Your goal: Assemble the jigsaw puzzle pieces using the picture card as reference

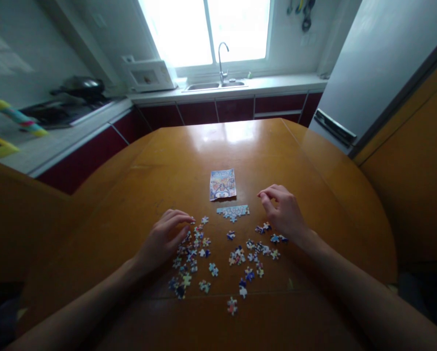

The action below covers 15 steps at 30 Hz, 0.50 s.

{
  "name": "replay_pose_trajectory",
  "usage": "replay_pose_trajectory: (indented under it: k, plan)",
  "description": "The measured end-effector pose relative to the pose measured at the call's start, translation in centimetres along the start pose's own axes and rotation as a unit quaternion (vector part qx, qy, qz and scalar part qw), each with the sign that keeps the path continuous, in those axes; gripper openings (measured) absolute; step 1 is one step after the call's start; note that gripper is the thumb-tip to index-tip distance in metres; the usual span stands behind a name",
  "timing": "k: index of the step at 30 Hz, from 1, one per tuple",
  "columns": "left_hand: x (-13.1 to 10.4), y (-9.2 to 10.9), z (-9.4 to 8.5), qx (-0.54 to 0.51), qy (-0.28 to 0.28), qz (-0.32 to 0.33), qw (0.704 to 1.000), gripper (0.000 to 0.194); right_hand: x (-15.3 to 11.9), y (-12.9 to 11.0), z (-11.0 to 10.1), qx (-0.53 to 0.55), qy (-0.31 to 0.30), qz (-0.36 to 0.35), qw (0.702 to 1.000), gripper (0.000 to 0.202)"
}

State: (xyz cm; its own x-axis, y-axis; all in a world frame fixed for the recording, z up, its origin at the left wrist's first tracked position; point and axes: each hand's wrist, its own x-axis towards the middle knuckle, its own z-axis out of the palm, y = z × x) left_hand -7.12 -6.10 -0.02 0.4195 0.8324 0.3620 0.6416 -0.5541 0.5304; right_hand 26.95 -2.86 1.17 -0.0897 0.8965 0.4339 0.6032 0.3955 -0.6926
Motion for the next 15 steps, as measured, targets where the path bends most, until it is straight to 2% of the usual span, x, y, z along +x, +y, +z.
replay_pose_trajectory:
  k: [15]
  plan:
    - [0.37,0.26,0.26,0.000,-0.005,0.009,1.000,0.010,0.10,0.23,-0.22,0.001,0.006,-0.003,1.000,0.021]
